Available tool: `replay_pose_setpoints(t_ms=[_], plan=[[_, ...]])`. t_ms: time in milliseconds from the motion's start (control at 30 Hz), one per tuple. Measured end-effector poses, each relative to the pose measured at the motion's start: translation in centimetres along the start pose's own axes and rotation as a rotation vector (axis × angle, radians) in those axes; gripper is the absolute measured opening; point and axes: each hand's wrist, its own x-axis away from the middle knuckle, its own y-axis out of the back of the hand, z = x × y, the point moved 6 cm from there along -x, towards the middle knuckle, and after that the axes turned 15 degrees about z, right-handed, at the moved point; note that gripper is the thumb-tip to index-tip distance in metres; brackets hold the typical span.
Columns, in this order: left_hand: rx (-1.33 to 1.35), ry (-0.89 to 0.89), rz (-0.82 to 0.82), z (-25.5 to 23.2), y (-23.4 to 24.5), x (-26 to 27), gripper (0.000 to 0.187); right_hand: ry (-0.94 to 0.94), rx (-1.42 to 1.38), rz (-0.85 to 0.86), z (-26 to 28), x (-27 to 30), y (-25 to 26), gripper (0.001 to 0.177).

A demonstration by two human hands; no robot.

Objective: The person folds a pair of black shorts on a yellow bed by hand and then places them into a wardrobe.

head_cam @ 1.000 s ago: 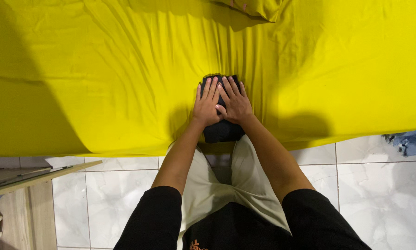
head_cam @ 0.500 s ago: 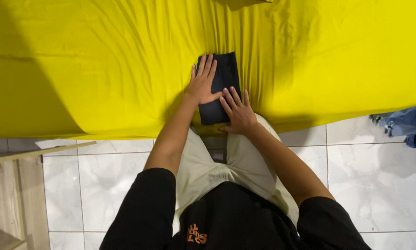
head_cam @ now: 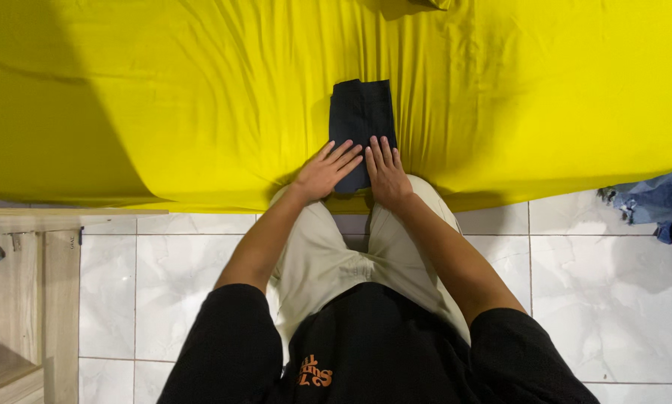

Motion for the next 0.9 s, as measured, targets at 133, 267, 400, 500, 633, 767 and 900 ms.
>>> replay_pose_setpoints(t_ms=[133, 267, 400, 500, 633, 767, 900], plan=[[0.086, 0.067, 0.013, 0.1, -0.2, -0.4, 0.105, 0.044, -0.017, 0.038, -0.2, 0.5, -0.5, 0.072], [0.333, 0.024, -0.034, 0.8, 0.6, 0.1, 0.092, 0.222, -0.159, 0.044, -1.4, 2.9, 0.9, 0.080], [0.623, 0.011, -0.147, 2.2, 0.9, 0.2, 0.074, 0.223, -0.288, 0.147, -5.3, 5.2, 3.2, 0.094], [0.859, 0.035, -0.109, 3.5, 0.1, 0.1, 0.072, 0.063, 0.160, 0.155, -7.8, 5.0, 4.9, 0.097], [0.808, -0.048, -0.080, 3.8, 0.6, 0.0, 0.074, 0.131, 0.205, 0.102, -8.3, 2.8, 7.3, 0.091], [0.575, -0.188, -0.028, 2.9, 1.0, 0.5, 0.087, 0.360, 0.324, 0.179, -6.3, 0.1, 6.6, 0.090], [0.411, -0.206, 0.054, 2.7, -0.2, 0.5, 0.096, 0.596, 0.433, -0.058, -5.0, -0.2, 4.8, 0.067]])
